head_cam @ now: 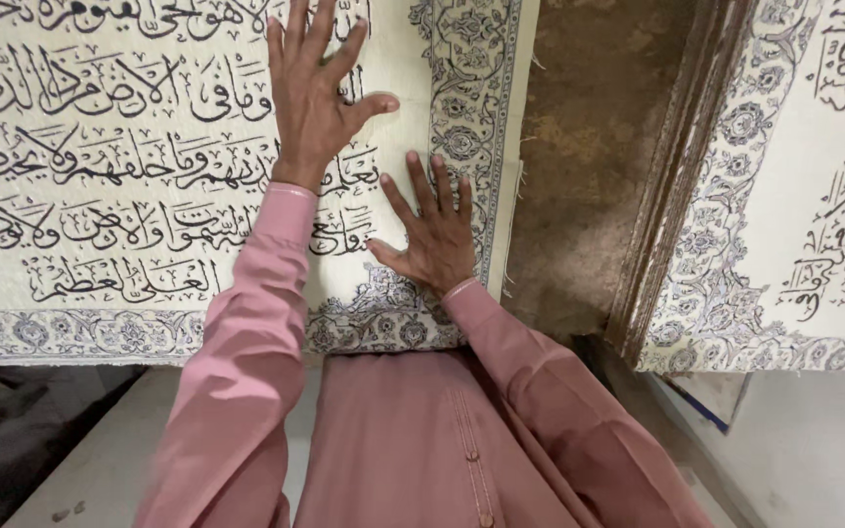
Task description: The person repeatedly folds a large white textile with Arabic calligraphy and decorative borders. They smooth the surface with both hands, fold the textile in half, unfold it, and repeat the folding process multiple times. The textile is handled one at a time on a flat surface.
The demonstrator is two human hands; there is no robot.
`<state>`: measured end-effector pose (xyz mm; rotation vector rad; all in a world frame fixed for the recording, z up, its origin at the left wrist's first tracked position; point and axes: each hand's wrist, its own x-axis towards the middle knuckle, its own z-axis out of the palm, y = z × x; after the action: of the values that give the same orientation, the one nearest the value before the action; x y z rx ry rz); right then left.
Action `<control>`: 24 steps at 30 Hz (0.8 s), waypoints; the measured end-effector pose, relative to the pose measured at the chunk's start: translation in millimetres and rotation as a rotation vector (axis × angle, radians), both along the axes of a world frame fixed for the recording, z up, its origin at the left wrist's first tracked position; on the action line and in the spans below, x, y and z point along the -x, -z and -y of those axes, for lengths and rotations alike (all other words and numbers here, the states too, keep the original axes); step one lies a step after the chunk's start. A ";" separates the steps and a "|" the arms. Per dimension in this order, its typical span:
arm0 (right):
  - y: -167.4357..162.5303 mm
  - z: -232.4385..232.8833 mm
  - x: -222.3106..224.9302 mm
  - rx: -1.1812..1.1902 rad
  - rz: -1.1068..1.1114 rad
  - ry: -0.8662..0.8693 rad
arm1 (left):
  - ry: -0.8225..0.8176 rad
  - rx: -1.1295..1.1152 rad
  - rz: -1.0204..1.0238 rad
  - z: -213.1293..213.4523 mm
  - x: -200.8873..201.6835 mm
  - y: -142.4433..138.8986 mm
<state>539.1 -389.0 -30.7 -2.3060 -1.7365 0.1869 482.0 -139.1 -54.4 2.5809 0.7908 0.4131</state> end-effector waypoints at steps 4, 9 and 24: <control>2.2 -0.9 0.4 0.028 0.007 0.017 | -0.013 0.037 -0.041 -3.7 3.4 -1.6; 3.7 -3.7 -1.2 -0.022 0.016 -0.016 | 0.050 0.037 0.073 -23.8 35.0 -6.1; 7.4 -13.4 -4.2 0.011 -0.001 0.043 | -0.014 0.119 -0.201 27.4 -55.2 -20.4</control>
<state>543.3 -375.7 -38.2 -2.3485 -1.6877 0.1897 537.2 -166.5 -34.0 2.5328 0.8734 0.1068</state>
